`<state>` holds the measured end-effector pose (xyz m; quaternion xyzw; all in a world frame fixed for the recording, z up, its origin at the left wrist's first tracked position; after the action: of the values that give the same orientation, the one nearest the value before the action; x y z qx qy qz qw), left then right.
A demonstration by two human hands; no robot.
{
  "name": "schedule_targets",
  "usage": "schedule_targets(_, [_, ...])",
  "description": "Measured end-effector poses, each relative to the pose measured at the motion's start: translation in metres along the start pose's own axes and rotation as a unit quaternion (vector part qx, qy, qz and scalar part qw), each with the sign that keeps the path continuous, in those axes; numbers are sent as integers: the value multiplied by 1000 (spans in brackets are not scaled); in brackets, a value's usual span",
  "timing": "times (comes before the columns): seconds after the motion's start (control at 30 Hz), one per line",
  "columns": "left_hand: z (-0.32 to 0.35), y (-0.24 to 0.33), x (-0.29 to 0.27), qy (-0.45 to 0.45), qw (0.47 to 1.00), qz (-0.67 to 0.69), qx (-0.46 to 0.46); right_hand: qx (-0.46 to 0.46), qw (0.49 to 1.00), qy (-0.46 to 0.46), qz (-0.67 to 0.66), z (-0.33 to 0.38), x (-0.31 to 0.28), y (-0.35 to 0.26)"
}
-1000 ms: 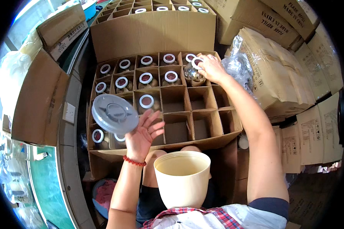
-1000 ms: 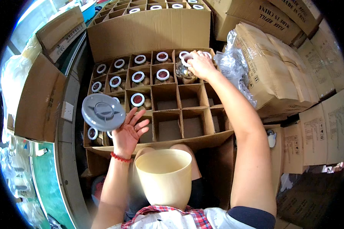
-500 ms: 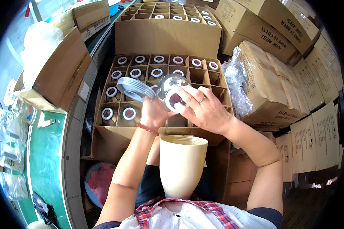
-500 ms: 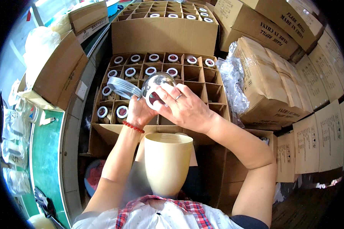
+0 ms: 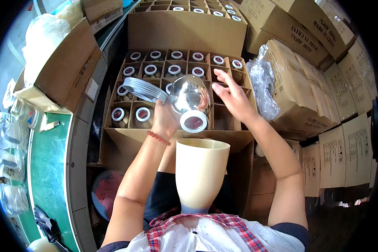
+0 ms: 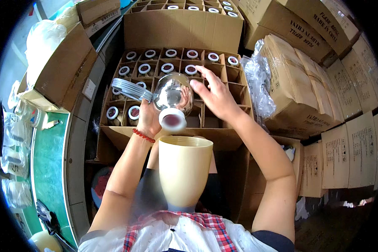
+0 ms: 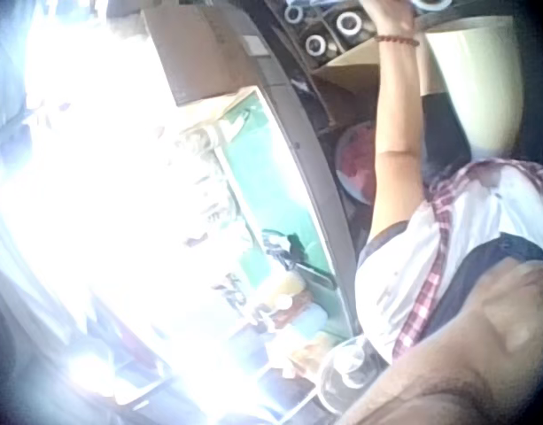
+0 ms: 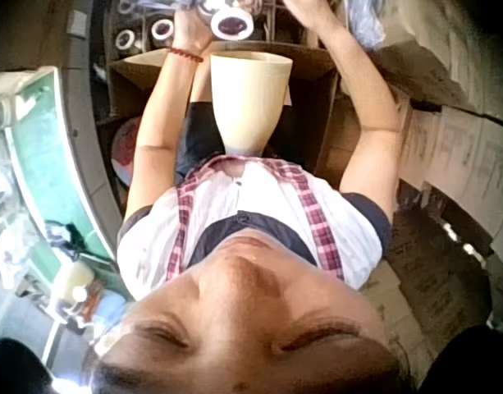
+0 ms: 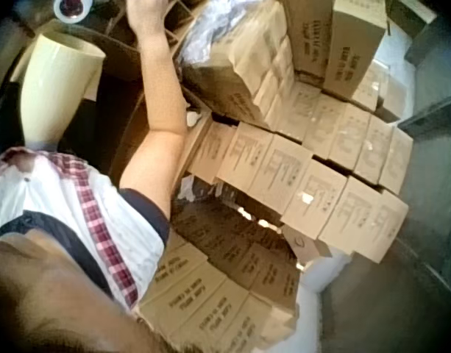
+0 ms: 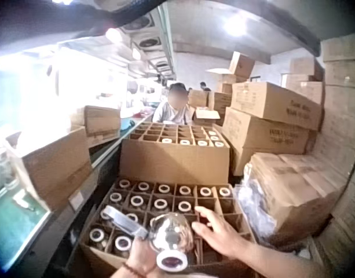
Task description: The person assembles small containers by inserting a metal filter into a beige cup, securing a gray lid, and placing the unit into a clear plastic bag. The person repeats this sequence for multiple units, handling each one individually.
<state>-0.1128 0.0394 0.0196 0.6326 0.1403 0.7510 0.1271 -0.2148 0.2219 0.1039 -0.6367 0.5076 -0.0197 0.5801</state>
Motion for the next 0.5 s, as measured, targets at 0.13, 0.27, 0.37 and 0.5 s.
schedule_targets(0.13, [-13, -18, -26, -6, 977, -199, 77, 317, 912, -62, -254, -9, 16, 60])
schedule_targets(0.27, [-27, -38, -77, -17, 910, -383, 156, 330, 853, -150, -375, -11, 31, 110])
schedule_targets(0.37, [5, -24, -20, -7, 985, -169, 17, 291, 861, -158, -386, -2, 31, 101])
schedule_targets(0.5, [10, -33, -59, -6, 952, -300, 57, 229, 879, -193, -371, 8, 30, 79])
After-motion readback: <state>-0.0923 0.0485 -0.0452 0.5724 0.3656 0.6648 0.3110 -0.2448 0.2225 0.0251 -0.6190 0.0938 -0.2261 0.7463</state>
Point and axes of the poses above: each hand's wrist, its own z-axis away from the middle knuckle, its own x-axis out of the palm, y = z × x, the point moved 1 cm from there along -z, towards the middle knuckle, and after that the axes turned 4 degrees about -x, right-handed, at the moved point
